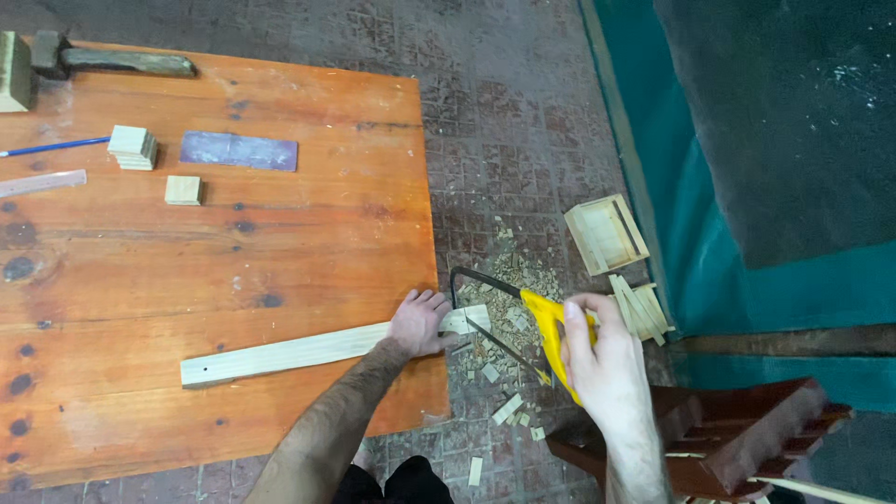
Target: The person saws a wooden plank on a workbench using a hand saw. They hold the wood steady with one hand while moving the saw back and forth with the other, producing sawdust on the floor.
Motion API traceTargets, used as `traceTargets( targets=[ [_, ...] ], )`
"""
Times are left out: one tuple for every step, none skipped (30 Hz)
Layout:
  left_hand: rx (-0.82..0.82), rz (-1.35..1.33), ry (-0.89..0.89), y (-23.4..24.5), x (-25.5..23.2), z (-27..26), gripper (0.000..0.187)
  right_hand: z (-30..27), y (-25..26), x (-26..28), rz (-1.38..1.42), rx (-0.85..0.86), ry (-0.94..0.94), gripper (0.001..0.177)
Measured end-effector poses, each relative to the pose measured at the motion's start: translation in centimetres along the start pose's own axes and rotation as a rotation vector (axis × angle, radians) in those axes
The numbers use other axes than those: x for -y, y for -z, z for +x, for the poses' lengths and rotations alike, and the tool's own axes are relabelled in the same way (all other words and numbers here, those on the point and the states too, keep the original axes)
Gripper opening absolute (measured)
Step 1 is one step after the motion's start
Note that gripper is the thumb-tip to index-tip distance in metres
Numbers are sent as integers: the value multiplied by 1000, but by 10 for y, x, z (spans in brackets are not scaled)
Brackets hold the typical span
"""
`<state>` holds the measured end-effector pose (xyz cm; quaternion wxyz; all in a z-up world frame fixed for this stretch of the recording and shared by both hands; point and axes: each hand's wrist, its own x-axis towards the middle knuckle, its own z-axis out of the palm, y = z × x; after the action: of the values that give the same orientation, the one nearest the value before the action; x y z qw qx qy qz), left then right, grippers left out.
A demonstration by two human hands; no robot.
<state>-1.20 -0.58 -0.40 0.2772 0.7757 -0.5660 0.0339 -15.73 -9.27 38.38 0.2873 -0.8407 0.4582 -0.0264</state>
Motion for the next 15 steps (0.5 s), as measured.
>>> traceTargets(
  targets=[
    [2, -1, -5, 0, 2, 0, 54, 5, 1, 5, 2, -3, -4, 30],
    [-8, -23, 3, -1, 1, 0, 52, 10, 4, 9, 2, 21, 16, 36],
    [-18, -45, 11, -2, 1, 0, 50, 15, 5, 14, 2, 47, 37, 44],
    [-15, -47, 7, -4, 1, -1, 50, 23, 5, 24, 3, 45, 32, 44],
    [-15, -41, 6, -5, 1, -2, 51, 30, 5, 34, -40, 63, 44, 45],
    [-18, -32, 4, -6, 1, -1, 51, 37, 7, 44, -81, 78, 58, 47],
    [-17, -32, -2, -9, 1, -2, 51, 49, 2, 48, -78, 73, 55, 47],
    [-21, -36, 6, -11, 2, -2, 51, 61, -3, 52, -118, 84, 98, 49],
    [-24, -39, 15, -14, 3, -2, 50, 74, -8, 56, -157, 95, 141, 52],
    [-22, -40, 4, -12, 3, -2, 50, 71, -9, 68, -153, 87, 134, 52],
    [-11, -56, 9, -11, 3, -1, 49, 68, -10, 81, -206, 99, 183, 50],
    [-1, -73, 17, -10, 2, -1, 49, 65, -11, 93, -263, 112, 233, 48],
    [1, -75, 9, -9, 2, 3, 49, 86, -28, 85, -261, 106, 227, 48],
    [-3, -57, 22, -8, 1, 3, 49, 106, -46, 77, -314, 92, 216, 48],
    [-6, -39, 35, -8, 1, 2, 50, 126, -65, 68, -368, 78, 204, 48]
  ],
)
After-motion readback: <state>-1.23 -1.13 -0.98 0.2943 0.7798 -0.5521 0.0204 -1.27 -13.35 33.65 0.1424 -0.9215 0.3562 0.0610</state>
